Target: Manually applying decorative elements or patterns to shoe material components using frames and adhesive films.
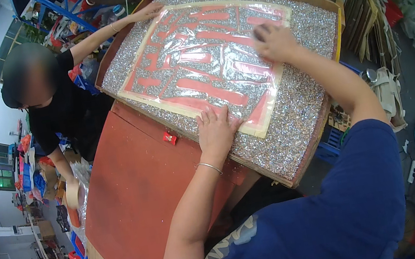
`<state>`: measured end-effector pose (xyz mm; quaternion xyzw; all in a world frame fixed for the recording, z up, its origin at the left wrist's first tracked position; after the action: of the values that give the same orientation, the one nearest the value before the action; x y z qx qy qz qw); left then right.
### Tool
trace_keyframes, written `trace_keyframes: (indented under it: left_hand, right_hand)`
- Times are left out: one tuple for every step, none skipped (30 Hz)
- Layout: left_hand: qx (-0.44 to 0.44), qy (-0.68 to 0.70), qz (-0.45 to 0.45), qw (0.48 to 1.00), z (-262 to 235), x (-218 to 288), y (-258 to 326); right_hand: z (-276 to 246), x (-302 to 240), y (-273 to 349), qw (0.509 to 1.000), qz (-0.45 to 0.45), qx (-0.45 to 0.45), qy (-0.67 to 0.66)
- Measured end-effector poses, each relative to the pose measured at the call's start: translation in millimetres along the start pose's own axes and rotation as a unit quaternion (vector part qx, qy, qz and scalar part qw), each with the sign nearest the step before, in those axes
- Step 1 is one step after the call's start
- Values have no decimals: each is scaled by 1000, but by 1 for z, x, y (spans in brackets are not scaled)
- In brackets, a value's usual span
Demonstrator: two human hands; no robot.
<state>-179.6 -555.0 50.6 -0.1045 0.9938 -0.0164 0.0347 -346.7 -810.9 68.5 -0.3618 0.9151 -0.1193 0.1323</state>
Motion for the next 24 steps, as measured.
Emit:
trace_keyframes:
  left_hand:
    - [5,-2,0,1000,1,-2,-1]
    - [9,0,-5,1000,2,-4,0]
    - [11,2,-12,1000,3,-7,0]
    - [14,2,-16,1000,3,-9,0]
    - [18,1,-14,1000,2,-9,0]
    - [23,1,-13,1000,2,-9,1]
    - [24,2,-12,1000,3,-7,0]
    - [25,-3,-7,1000,4,-5,-1]
    - [26,-7,-3,1000,4,-3,-2]
    - [26,-8,-4,1000,5,-4,-1]
    - [24,-6,-9,1000,6,-8,0]
    - [24,-3,-10,1000,5,-9,1]
    - [25,-3,-4,1000,5,-5,1]
    - [19,-6,-3,1000,5,-3,-1]
    - [12,-13,-13,1000,5,-7,1]
    - [11,-15,-14,1000,4,-8,1]
    - [3,-8,-10,1000,2,-6,1]
    - [-5,-1,-5,1000,0,-5,0]
    - [-5,-3,-4,1000,-1,-5,0]
    - [-10,2,-5,1000,-2,-4,-1]
    - [-14,7,-6,1000,-3,-4,-1]
    - [-13,7,-12,1000,-2,-5,-1]
    - [-8,3,-19,1000,0,-8,-1]
    - [-3,-1,-25,1000,1,-9,0]
  right_hand:
    - [-3,25,-3,998,44,-7,33]
    - [-22,24,-9,995,82,-15,64]
    - [-40,25,-11,978,149,-94,107]
    - [-70,13,-8,949,217,-174,151]
    - [-70,20,-5,948,218,-172,152]
    - [-69,35,-1,930,247,-160,221]
    - [-67,46,-1,905,274,-147,289]
    - [-56,50,-8,905,275,-146,290]
    - [-42,48,-19,946,217,-40,237]
    - [-30,41,-28,970,151,66,178]
    - [-18,16,-39,993,114,13,8]
    - [-10,-9,-47,983,75,-42,-159]
    - [32,-13,-48,989,56,-19,-134]
    - [72,-11,-52,993,37,2,-109]
    - [75,-10,-61,993,32,1,-114]
    - [77,0,-68,993,69,-16,-94]
    - [78,13,-74,991,105,-34,-73]
    - [79,27,-79,991,105,-34,-74]
    - [80,45,-83,989,134,-33,-56]
    - [79,60,-87,986,161,-31,-37]
    - [80,73,-88,982,188,-28,-17]
    - [75,74,-91,983,182,-29,-19]
    - [64,74,-91,977,213,-23,-13]
    - [55,74,-92,969,245,-18,-6]
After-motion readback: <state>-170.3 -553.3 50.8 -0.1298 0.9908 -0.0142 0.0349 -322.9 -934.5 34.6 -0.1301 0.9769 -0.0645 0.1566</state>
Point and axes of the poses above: each hand's wrist, its own y-axis away from the middle knuckle, its own z-axis out of the palm, x = y × z, the point moved 2 cm from there along -y, towards the middle knuckle, and after that the axes turned 13 degrees about -y, right-handed, at the moved point
